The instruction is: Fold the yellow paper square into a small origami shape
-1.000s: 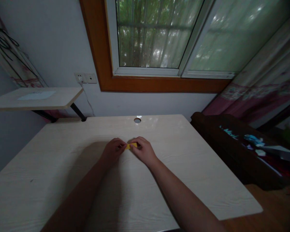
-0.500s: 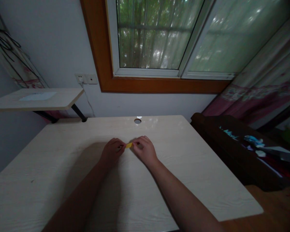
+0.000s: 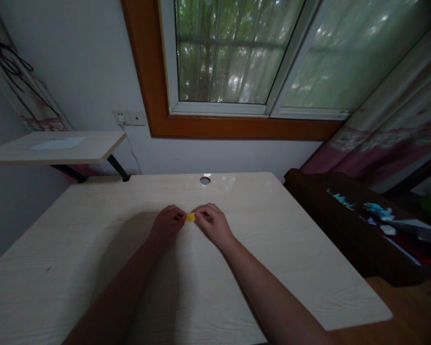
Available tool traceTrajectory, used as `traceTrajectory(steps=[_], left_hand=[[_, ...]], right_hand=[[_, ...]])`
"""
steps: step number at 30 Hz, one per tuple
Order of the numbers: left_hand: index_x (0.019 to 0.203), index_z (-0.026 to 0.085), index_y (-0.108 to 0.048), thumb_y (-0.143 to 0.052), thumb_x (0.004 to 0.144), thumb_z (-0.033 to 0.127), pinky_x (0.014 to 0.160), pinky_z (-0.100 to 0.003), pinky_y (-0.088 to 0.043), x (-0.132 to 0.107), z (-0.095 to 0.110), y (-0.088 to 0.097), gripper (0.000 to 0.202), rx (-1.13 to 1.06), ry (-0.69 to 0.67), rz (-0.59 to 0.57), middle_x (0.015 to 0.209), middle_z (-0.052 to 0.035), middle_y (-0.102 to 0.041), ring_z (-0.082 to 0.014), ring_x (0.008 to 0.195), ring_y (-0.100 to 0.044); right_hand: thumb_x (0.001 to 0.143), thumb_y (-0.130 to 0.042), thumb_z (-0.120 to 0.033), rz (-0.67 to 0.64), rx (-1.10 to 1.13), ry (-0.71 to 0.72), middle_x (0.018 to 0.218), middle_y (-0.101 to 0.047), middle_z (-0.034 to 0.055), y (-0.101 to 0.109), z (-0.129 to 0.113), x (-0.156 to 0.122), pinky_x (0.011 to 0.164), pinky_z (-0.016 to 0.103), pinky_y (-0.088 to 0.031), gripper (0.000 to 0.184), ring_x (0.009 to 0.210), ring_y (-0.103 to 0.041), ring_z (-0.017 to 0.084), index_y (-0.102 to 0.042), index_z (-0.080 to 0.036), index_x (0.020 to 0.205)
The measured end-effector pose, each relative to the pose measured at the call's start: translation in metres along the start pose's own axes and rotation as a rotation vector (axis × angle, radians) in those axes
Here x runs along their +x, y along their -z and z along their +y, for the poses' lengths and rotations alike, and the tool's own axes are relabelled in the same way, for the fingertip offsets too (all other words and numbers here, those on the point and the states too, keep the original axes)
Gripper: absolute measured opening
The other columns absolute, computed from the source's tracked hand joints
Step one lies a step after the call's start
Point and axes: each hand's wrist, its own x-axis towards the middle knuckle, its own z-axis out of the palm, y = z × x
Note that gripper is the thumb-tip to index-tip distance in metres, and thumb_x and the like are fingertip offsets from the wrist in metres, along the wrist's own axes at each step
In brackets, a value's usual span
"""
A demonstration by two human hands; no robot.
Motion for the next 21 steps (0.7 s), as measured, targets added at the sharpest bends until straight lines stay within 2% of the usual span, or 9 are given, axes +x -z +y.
traceTrajectory(steps=[6, 9, 14, 21], left_hand=[[0.085, 0.02, -0.065, -0.054, 0.09, 0.028, 0.075, -0.029, -0.05, -0.0005, -0.0034, -0.0028, 0.015, 0.024, -0.069, -0.049, 0.081, -0.0035, -0.064, -0.0163, 0.08, -0.059], [0.083, 0.019, -0.064, -0.054, 0.09, 0.027, 0.074, -0.029, -0.05, -0.0001, -0.0011, -0.0016, 0.015, 0.027, -0.066, -0.072, 0.08, -0.0039, -0.064, -0.0162, 0.078, -0.059], [0.08, 0.018, -0.064, -0.054, 0.089, 0.027, 0.069, -0.027, -0.05, 0.0008, 0.0015, 0.0013, 0.016, -0.018, -0.008, -0.054, 0.078, -0.0035, -0.062, -0.0151, 0.074, -0.059], [0.08, 0.019, -0.065, -0.055, 0.088, 0.027, 0.067, -0.025, -0.052, 0.0017, -0.0055, 0.0031, 0.015, -0.107, 0.094, 0.035, 0.081, -0.002, -0.064, -0.0131, 0.073, -0.061]], right_hand=[[0.091, -0.058, -0.025, -0.091, -0.011, 0.103, 0.085, -0.068, 0.0044, -0.0004, -0.0047, -0.0001, 0.08, 0.033, -0.045, 0.011, 0.085, -0.059, 0.019, -0.068, -0.022, 0.088], [0.093, -0.056, -0.025, -0.118, 0.002, 0.12, 0.087, -0.068, 0.0043, -0.0005, -0.0073, -0.0002, 0.082, 0.034, -0.046, 0.012, 0.086, -0.059, 0.019, -0.067, -0.023, 0.089], [0.092, -0.056, -0.026, -0.012, 0.016, 0.032, 0.084, -0.066, 0.0053, -0.0002, -0.0054, 0.0, 0.077, 0.034, -0.047, 0.013, 0.083, -0.059, 0.02, -0.068, -0.022, 0.088], [0.09, -0.056, -0.027, 0.166, 0.054, -0.115, 0.08, -0.063, 0.0034, 0.0028, 0.0022, 0.0006, 0.068, 0.029, -0.045, 0.015, 0.076, -0.058, 0.018, -0.068, -0.02, 0.082]])
